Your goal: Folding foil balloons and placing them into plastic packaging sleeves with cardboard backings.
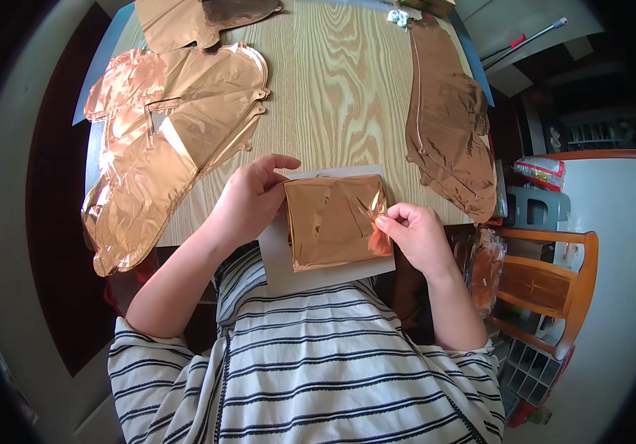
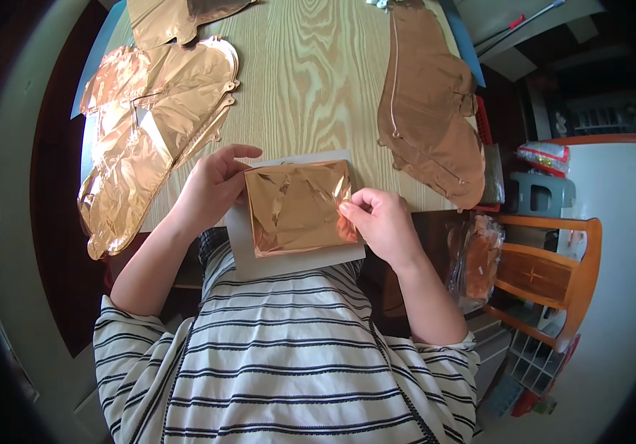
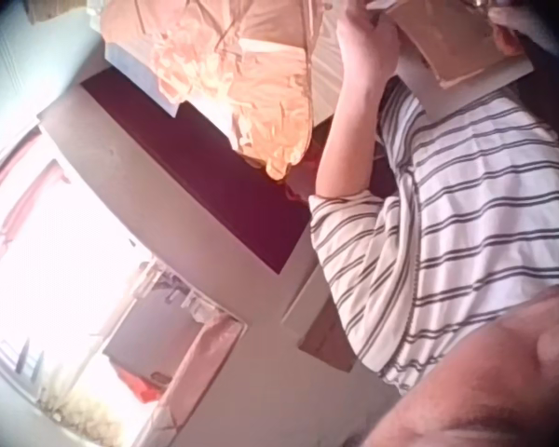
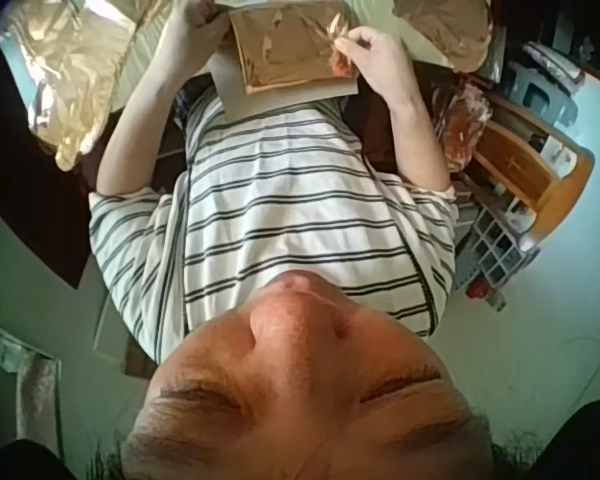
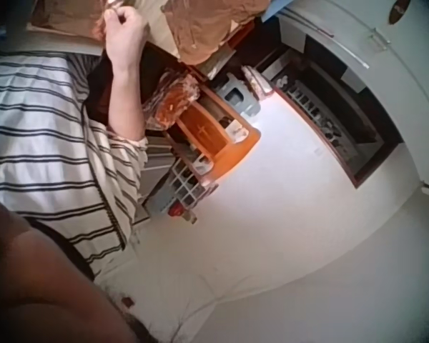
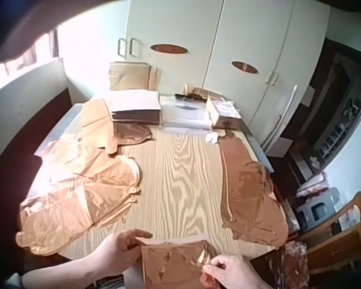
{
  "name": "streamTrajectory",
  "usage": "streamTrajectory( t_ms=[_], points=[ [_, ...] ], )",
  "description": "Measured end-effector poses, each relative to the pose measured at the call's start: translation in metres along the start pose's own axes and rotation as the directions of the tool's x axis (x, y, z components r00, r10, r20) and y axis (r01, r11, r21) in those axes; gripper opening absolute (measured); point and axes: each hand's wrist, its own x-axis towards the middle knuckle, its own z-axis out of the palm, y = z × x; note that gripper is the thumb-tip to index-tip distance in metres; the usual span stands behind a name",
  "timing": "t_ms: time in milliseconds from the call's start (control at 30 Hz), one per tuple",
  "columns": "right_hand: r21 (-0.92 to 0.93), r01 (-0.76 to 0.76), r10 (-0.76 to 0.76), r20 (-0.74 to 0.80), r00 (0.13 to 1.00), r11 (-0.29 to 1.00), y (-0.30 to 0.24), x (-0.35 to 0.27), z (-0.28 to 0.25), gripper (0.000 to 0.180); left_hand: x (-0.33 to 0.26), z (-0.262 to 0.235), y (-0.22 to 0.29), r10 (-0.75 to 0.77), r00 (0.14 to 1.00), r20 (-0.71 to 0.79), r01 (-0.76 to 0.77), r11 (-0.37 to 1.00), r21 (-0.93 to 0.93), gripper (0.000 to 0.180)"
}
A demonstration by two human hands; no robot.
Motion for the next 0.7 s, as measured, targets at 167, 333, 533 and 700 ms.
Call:
streamTrajectory(
  t_ms=[167, 333, 533, 700],
  points=[
    [0.027, 0.010, -0.009, -0.002, 1.000, 1.000, 0.014, 0.006, 0.000, 0.015, -0.006, 0.003, 0.005, 0.086, 0.996, -0.003, -0.085, 0.988, 0.127, 0.034],
    [0.027, 0.014, -0.014, 0.001, 1.000, 1.000, 0.016, 0.009, 0.000, 0.016, 0.000, 0.001, -0.005, 0.050, 0.999, -0.018, -0.048, 0.996, 0.079, 0.027],
    [-0.095, 0.001, -0.005, -0.044, 0.999, 0.996, 0.010, 0.009, 0.001, 0.016, 0.004, -0.002, -0.012, 0.014, 1.000, -0.010, -0.014, 1.000, -0.025, 0.026],
    [-0.154, 0.037, -0.049, -0.075, 0.996, 0.987, 0.007, 0.010, 0.008, 0.015, 0.003, -0.008, -0.003, -0.091, 0.994, 0.057, 0.098, 0.988, -0.120, 0.029]
  ],
)
